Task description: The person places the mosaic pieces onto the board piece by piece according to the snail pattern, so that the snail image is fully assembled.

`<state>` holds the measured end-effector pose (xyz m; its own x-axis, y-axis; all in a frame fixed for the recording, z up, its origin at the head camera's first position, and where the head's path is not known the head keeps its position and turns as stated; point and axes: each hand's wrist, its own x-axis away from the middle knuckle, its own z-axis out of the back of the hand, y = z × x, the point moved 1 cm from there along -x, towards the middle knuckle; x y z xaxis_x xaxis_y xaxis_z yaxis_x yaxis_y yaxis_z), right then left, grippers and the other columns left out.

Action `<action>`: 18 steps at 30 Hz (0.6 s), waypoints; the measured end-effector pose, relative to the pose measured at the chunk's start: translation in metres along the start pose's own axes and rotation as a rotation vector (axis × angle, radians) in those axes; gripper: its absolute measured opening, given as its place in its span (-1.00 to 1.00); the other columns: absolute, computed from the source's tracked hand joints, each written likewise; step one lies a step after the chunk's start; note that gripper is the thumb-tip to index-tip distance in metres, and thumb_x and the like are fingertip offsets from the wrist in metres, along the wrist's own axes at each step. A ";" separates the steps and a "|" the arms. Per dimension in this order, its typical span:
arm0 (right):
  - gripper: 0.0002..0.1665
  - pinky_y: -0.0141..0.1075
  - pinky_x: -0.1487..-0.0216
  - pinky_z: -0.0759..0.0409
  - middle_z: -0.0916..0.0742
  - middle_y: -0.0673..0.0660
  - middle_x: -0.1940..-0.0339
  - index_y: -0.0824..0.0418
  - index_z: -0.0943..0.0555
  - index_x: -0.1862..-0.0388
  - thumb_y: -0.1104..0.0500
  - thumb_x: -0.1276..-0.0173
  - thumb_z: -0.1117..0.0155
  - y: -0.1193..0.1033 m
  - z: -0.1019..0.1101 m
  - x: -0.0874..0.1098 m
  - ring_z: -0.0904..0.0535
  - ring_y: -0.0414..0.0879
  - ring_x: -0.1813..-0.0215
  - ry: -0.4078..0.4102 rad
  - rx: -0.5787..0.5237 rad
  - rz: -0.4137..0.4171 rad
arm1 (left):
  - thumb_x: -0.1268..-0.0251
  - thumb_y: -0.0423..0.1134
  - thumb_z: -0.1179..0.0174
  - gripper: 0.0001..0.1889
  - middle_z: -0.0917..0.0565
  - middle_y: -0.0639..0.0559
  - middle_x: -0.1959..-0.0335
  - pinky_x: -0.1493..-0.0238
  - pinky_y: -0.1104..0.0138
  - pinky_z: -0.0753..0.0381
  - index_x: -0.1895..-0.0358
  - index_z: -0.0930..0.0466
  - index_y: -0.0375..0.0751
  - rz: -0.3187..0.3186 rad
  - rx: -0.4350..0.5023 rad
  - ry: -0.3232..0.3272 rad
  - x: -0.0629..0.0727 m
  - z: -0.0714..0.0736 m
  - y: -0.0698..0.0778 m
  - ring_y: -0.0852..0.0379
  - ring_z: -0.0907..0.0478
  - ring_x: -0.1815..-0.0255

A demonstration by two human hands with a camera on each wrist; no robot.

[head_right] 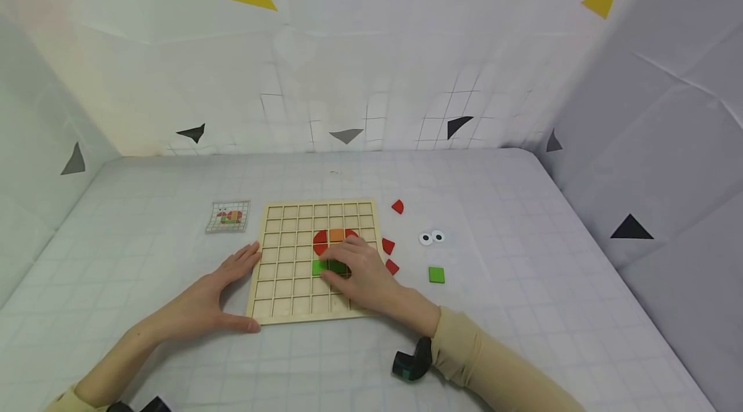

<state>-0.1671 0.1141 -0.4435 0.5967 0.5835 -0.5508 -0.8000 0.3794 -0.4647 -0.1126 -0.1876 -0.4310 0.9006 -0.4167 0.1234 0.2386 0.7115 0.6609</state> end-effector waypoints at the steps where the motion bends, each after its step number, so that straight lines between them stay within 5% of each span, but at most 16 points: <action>1: -0.73 -0.39 0.14 -0.58 -0.79 -0.06 0.11 0.11 -0.73 0.08 0.17 -0.22 -0.50 0.000 0.000 0.000 -0.55 -0.18 0.10 -0.001 0.002 -0.001 | 0.23 0.42 -0.46 0.31 0.08 0.09 -0.67 -0.55 -0.20 0.05 -0.61 -0.01 -0.07 0.001 -0.002 0.000 0.000 0.000 0.000 -0.17 0.20 -0.66; 10: -0.73 -0.36 0.07 -0.58 -0.80 -0.03 0.16 0.15 -0.73 0.09 0.26 -0.20 -0.49 -0.003 0.003 -0.002 -0.60 -0.15 0.13 0.033 -0.025 0.001 | 0.24 0.41 -0.48 0.31 0.07 0.08 -0.67 -0.55 -0.20 0.04 -0.61 -0.02 -0.09 0.011 0.004 -0.005 0.001 0.000 0.001 -0.16 0.20 -0.66; 18: -0.69 -0.15 0.24 -0.60 -0.81 0.11 0.25 0.26 -0.74 0.13 0.35 -0.10 -0.54 0.013 0.047 0.004 -0.62 0.01 0.20 0.156 0.007 -0.116 | 0.23 0.39 -0.48 0.31 0.08 0.08 -0.67 -0.55 -0.20 0.04 -0.61 -0.02 -0.09 0.010 0.003 -0.008 0.001 0.001 0.003 -0.14 0.20 -0.66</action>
<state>-0.1780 0.1548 -0.4187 0.6870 0.4172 -0.5950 -0.7254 0.4429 -0.5269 -0.1115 -0.1862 -0.4284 0.9001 -0.4139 0.1363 0.2282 0.7141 0.6618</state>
